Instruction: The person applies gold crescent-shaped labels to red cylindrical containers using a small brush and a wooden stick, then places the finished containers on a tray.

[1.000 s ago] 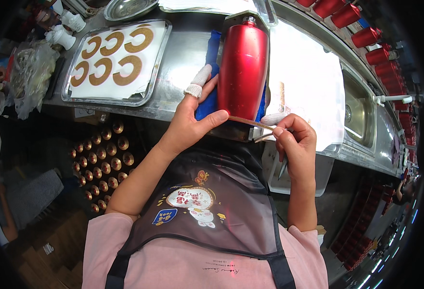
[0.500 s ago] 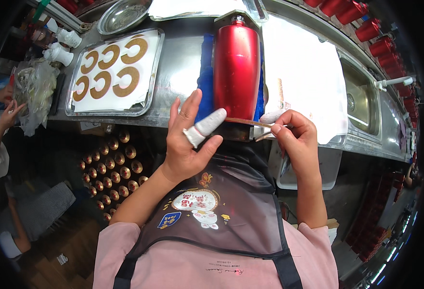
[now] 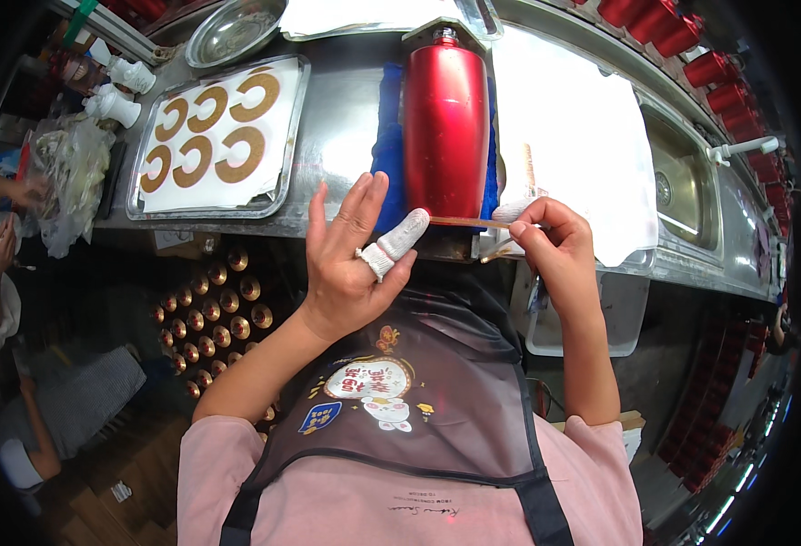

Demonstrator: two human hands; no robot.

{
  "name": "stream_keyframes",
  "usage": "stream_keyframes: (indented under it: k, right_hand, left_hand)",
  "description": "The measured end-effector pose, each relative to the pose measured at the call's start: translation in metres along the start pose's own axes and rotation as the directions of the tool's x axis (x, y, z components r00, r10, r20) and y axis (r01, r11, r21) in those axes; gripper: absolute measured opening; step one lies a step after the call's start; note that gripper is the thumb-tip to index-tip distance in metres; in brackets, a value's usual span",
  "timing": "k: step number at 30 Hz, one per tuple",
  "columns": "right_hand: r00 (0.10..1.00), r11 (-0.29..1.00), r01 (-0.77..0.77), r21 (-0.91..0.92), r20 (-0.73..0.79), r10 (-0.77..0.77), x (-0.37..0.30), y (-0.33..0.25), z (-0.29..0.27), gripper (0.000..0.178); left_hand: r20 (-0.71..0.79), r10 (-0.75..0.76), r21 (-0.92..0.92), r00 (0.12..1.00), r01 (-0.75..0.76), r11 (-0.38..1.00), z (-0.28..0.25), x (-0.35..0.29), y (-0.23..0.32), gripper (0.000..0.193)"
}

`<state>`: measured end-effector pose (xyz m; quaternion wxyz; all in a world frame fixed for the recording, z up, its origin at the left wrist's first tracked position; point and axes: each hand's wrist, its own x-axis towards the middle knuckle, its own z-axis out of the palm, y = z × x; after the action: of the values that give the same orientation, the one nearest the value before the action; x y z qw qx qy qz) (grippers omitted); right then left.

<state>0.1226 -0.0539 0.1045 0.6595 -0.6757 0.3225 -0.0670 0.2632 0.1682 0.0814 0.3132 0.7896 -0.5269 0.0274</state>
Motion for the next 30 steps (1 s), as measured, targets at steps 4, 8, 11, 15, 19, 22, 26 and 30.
stream_keyframes:
  k: [4, 8, 11, 15, 19, 22, 26, 30]
  right_hand:
    - [1.0, 1.0, 0.004, 0.013, 0.015, -0.004, 0.003, 0.005, 0.001, 0.012]
    - [1.0, 0.999, 0.017, 0.027, 0.018, -0.017, 0.005, 0.006, 0.002, 0.012]
    - [0.999, 0.999, 0.023, 0.024, 0.024, -0.024, 0.005, 0.006, 0.003, 0.012]
    - [0.999, 1.0, 0.02, 0.015, 0.034, -0.021, 0.006, 0.007, 0.004, 0.011]
    - [0.999, 1.0, 0.018, 0.005, 0.042, -0.018, 0.008, 0.01, 0.004, 0.011]
    - [0.999, 1.0, 0.014, 0.012, 0.052, -0.014, 0.01, 0.012, 0.005, 0.011]
    - [0.997, 0.999, 0.033, -0.026, 0.066, -0.031, 0.011, 0.013, 0.009, 0.011]
    - [0.995, 0.999, -0.03, 0.011, 0.1, 0.029, 0.011, 0.008, 0.01, 0.011]
  left_hand:
    - [-0.002, 0.027, 0.051, 1.0, -0.027, 0.998, -0.005, 0.007, 0.001, 0.042]
    - [0.019, 0.065, 0.092, 0.998, -0.066, 0.994, -0.01, 0.016, 0.005, 0.043]
    - [0.02, 0.096, 0.104, 0.995, -0.098, 0.99, -0.013, 0.023, 0.007, 0.043]
    - [0.041, 0.156, 0.128, 0.987, -0.16, 0.979, -0.015, 0.031, 0.008, 0.04]
    - [0.027, 0.223, 0.126, 0.975, -0.224, 0.966, -0.015, 0.041, 0.012, 0.032]
    - [0.016, 0.264, 0.128, 0.964, -0.264, 0.956, -0.007, 0.052, 0.018, 0.026]
    - [-0.02, 0.291, 0.245, 0.957, -0.277, 0.929, 0.013, 0.062, 0.022, 0.037]
    - [-0.069, 0.042, -0.126, 0.997, -0.05, 0.991, 0.013, 0.05, 0.006, 0.074]
